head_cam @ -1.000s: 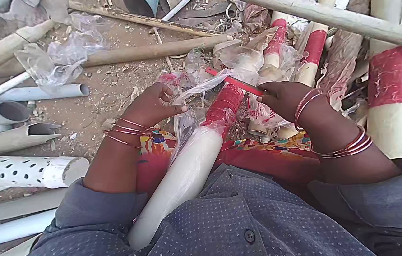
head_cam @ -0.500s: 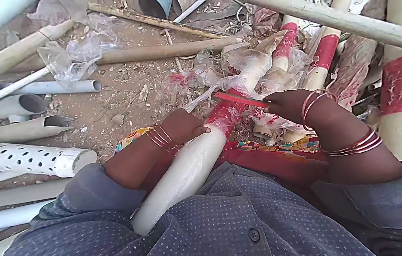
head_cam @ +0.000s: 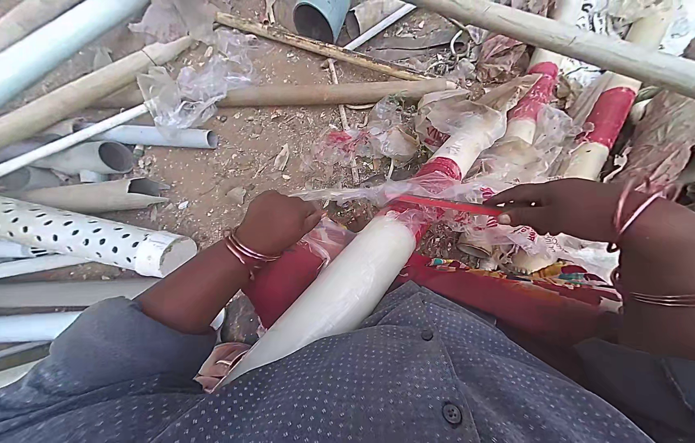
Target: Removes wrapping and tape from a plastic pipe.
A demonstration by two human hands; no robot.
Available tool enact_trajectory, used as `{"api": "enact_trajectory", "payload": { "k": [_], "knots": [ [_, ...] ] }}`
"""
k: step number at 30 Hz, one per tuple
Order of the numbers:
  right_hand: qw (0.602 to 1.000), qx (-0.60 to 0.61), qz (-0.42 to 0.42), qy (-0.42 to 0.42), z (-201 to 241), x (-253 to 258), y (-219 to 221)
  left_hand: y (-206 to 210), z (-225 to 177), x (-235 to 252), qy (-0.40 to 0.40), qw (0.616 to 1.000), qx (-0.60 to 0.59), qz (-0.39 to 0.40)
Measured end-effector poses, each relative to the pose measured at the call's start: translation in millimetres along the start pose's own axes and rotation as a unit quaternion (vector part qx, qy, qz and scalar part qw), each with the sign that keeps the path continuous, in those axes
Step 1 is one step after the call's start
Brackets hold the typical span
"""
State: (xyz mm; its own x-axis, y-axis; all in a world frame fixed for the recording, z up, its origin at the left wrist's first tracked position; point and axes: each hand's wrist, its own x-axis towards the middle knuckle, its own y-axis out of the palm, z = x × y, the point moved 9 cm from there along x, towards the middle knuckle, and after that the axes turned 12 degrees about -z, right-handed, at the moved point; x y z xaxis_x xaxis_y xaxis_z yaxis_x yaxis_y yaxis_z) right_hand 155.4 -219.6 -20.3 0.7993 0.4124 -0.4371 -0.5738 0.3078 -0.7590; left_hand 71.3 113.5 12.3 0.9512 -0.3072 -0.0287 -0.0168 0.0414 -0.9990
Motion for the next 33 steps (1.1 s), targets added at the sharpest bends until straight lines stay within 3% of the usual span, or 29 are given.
{"api": "enact_trajectory", "payload": {
  "k": [3,7,12,20,24,29,33],
  "knots": [
    [0.999,0.041,-0.028,-0.012,-2,-18,-19,3,3,7,-0.053,0.996,0.016,0.066],
    [0.991,0.116,-0.072,0.019,-22,-39,-41,-1,6,11,-0.069,0.994,0.038,0.075],
    [0.958,0.237,-0.162,-0.010,-54,-39,-55,2,23,22,-0.116,0.987,0.051,0.100],
    [0.981,0.152,-0.121,0.015,-31,-29,-48,14,37,29,-0.177,0.971,0.015,0.158],
    [0.986,0.125,-0.109,0.016,-22,-25,-41,-6,36,26,-0.199,0.974,-0.043,0.103],
    [0.990,0.087,-0.103,0.037,-19,-23,-41,-37,56,19,-0.276,0.944,-0.178,-0.034],
    [0.984,0.047,-0.166,0.035,-32,-15,-49,-56,33,36,-0.224,0.957,-0.157,-0.093]
  ]
}}
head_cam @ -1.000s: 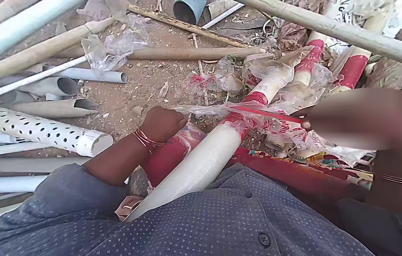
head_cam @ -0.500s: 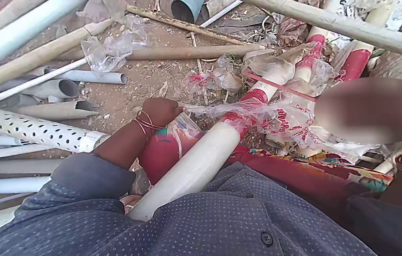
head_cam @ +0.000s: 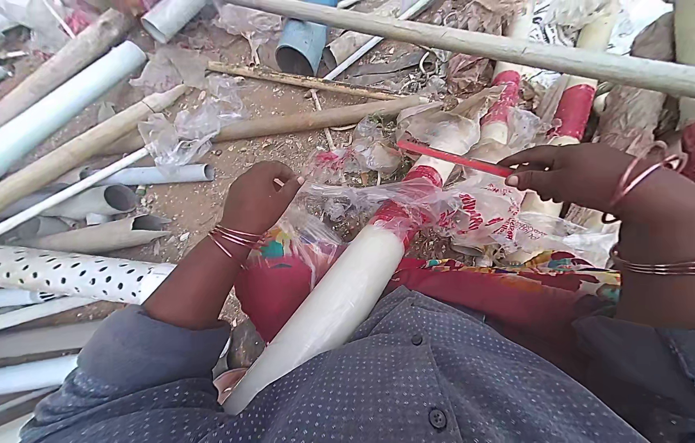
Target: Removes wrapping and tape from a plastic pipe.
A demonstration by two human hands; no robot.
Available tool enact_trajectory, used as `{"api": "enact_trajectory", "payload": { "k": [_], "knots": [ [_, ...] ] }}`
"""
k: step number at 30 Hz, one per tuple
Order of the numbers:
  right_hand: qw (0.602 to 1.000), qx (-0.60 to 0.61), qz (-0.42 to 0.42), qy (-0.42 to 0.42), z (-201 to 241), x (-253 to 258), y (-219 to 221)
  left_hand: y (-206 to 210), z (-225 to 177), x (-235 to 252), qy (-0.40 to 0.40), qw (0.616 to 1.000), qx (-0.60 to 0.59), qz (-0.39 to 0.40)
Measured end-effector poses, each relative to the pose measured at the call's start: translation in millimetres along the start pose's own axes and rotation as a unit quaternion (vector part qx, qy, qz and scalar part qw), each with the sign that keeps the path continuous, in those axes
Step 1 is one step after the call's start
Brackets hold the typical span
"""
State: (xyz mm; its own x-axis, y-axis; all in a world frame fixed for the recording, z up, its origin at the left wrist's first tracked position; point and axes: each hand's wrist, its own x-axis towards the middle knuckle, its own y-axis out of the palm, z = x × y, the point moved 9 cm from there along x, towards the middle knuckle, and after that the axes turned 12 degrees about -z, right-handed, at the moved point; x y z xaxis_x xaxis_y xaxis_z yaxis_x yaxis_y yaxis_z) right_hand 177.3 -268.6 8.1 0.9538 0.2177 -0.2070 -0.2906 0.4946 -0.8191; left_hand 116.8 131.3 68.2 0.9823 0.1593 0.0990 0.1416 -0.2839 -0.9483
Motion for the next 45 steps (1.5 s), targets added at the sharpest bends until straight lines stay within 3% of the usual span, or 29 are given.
{"api": "enact_trajectory", "payload": {
  "k": [4,8,11,13,15,18,22,25,27,29,34,38,42,45],
  "knots": [
    [0.998,-0.023,-0.049,0.038,-1,3,-14,27,-65,5,0.173,0.985,0.010,-0.010],
    [0.996,-0.019,-0.074,0.053,-4,6,-22,61,-109,17,0.236,0.971,0.008,0.032],
    [0.995,-0.022,-0.086,0.043,-4,5,-26,62,-105,34,0.207,0.978,0.002,0.012],
    [0.996,-0.023,-0.082,0.038,-3,5,-24,61,-82,41,0.153,0.988,0.011,0.015],
    [0.997,-0.030,-0.065,0.031,-1,6,-18,66,-47,42,0.061,0.993,0.056,0.079],
    [0.998,-0.036,-0.040,0.016,5,7,-9,89,2,33,-0.035,0.971,0.110,0.208],
    [0.999,-0.041,-0.008,-0.021,13,6,6,121,6,16,-0.029,0.937,0.141,0.319],
    [0.999,-0.037,0.005,-0.033,20,3,13,110,-16,26,-0.010,0.965,0.063,0.255],
    [0.998,-0.038,0.003,-0.048,17,4,17,95,-19,37,-0.037,0.986,-0.035,0.160],
    [0.998,-0.034,0.004,-0.048,18,1,18,82,-14,41,-0.093,0.980,-0.154,0.087],
    [0.998,0.007,-0.016,-0.062,23,-11,8,66,1,37,-0.238,0.869,-0.432,-0.043],
    [0.992,0.070,0.060,-0.088,31,-22,23,70,18,36,-0.319,0.789,-0.520,-0.074],
    [0.985,-0.001,0.167,-0.038,32,-21,59,65,24,32,-0.345,0.758,-0.545,-0.095],
    [0.993,-0.076,0.085,-0.008,19,4,56,58,26,32,-0.329,0.745,-0.566,-0.128]
  ]
}}
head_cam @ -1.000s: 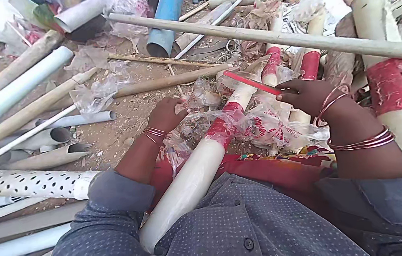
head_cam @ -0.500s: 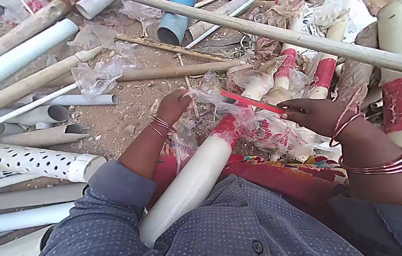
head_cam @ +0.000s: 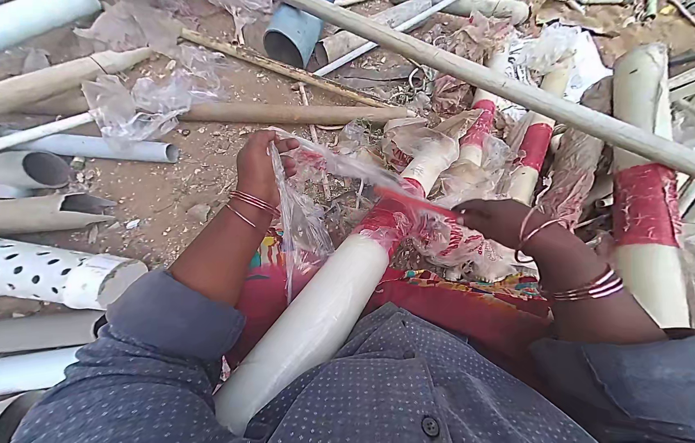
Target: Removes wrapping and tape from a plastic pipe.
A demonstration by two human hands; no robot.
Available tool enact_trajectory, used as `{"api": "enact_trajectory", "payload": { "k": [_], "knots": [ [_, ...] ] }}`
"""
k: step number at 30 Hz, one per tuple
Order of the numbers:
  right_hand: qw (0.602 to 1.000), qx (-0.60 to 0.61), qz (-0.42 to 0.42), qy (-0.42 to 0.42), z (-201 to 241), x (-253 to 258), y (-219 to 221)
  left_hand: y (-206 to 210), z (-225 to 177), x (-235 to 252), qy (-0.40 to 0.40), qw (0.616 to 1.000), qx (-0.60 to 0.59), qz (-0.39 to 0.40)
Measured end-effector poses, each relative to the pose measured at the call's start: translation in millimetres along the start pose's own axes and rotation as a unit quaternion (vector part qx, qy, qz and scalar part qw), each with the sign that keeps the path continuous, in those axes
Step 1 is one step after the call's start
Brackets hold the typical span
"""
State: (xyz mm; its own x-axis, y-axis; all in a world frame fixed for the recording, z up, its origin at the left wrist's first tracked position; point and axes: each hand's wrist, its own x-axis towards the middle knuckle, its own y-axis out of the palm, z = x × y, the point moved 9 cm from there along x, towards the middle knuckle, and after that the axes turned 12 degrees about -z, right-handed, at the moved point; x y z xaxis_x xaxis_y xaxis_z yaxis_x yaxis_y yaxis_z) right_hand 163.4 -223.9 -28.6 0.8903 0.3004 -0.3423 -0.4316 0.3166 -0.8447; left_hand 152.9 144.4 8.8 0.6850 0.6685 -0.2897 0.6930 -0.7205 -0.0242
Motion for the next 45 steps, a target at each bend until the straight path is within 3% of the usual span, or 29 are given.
{"api": "enact_trajectory", "payload": {
  "k": [2,4,7,9,13,15,17,20,24,29,32,34,36,38,40,45],
  "knots": [
    [0.989,-0.003,-0.142,0.030,-10,13,-33,4,-6,-2,0.035,0.999,-0.010,0.021],
    [0.948,-0.011,-0.316,0.039,-13,8,-74,13,-16,-6,0.104,0.992,0.000,0.066],
    [0.897,-0.008,-0.441,0.021,-12,-12,-107,21,-23,-7,0.187,0.975,0.020,0.119],
    [0.909,0.002,-0.416,0.007,-12,-14,-107,17,-19,0,0.181,0.977,0.038,0.107],
    [0.988,0.002,-0.152,0.014,-9,6,-57,-7,-3,25,0.107,0.986,0.131,0.004],
    [0.998,-0.048,-0.024,0.016,-4,8,-28,-21,6,40,0.056,0.976,0.207,-0.032],
    [0.999,-0.040,0.025,0.020,-1,5,-15,-35,12,53,0.025,0.963,0.263,-0.045],
    [0.999,0.031,0.011,-0.006,-6,4,-15,-49,18,70,0.026,0.937,0.344,-0.055],
    [0.996,0.078,-0.018,-0.024,-2,-2,-28,-38,18,74,0.062,0.902,0.426,0.016],
    [0.997,0.033,-0.059,-0.032,3,1,-28,-3,-13,49,0.268,0.844,0.461,0.065],
    [0.998,-0.011,-0.042,-0.038,12,3,-24,27,-4,12,0.336,0.795,0.468,0.189],
    [0.998,-0.021,-0.036,-0.042,13,6,-22,40,27,-13,0.303,0.740,0.513,0.312],
    [0.999,-0.028,-0.027,-0.039,11,8,-19,41,67,-40,0.231,0.650,0.590,0.419],
    [0.999,-0.035,-0.017,-0.030,12,9,-19,28,94,-64,0.180,0.557,0.668,0.460],
    [0.999,-0.035,-0.012,-0.024,12,10,-21,15,93,-84,0.179,0.511,0.700,0.465],
    [0.997,-0.033,-0.023,-0.062,16,20,-20,-5,73,-93,0.267,0.530,0.651,0.473]
  ]
}}
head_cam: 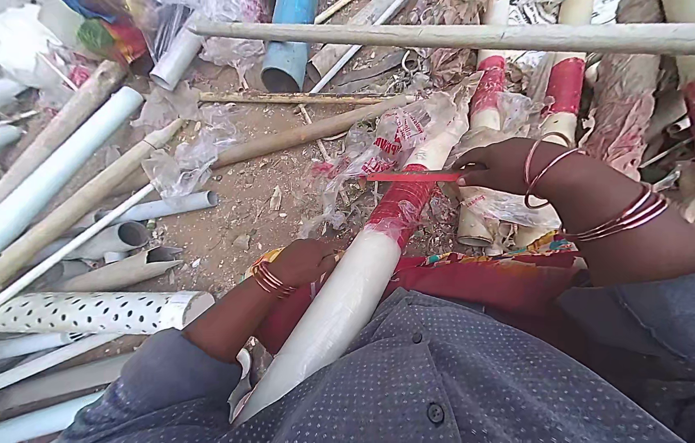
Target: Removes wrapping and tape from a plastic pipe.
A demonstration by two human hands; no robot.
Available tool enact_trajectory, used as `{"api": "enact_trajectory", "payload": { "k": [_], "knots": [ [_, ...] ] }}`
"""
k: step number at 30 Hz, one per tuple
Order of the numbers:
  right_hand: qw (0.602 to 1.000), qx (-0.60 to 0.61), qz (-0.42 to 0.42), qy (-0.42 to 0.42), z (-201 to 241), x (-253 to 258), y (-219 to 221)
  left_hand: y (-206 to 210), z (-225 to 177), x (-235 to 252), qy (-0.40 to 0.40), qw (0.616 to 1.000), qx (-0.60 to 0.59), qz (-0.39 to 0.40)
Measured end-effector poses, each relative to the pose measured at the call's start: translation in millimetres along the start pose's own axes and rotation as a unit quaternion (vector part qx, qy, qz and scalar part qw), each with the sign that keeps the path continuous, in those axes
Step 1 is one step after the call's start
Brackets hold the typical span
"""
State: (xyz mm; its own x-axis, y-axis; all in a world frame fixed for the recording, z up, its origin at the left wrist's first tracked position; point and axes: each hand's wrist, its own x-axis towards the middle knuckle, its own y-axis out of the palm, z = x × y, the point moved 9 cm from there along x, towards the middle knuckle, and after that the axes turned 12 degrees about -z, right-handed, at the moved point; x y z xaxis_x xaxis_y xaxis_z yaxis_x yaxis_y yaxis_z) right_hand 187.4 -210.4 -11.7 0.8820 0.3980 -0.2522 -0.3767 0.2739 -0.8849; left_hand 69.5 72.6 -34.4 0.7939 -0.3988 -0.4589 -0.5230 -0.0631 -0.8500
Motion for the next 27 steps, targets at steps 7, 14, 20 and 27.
{"api": "enact_trajectory", "payload": {
  "k": [7,14,20,27],
  "knots": [
    [1.000,0.004,-0.008,-0.016,7,7,-3,-27,-25,-7,-0.027,0.991,0.121,-0.057],
    [0.998,0.028,-0.055,0.005,-7,3,-24,-99,-79,-47,0.188,0.915,0.194,-0.301],
    [0.996,0.038,-0.079,-0.006,-13,7,-30,-144,-104,-92,0.209,0.872,0.235,-0.375],
    [0.995,0.046,-0.091,-0.011,-14,0,-33,-162,-80,-105,0.124,0.865,0.239,-0.423]
  ]
}}
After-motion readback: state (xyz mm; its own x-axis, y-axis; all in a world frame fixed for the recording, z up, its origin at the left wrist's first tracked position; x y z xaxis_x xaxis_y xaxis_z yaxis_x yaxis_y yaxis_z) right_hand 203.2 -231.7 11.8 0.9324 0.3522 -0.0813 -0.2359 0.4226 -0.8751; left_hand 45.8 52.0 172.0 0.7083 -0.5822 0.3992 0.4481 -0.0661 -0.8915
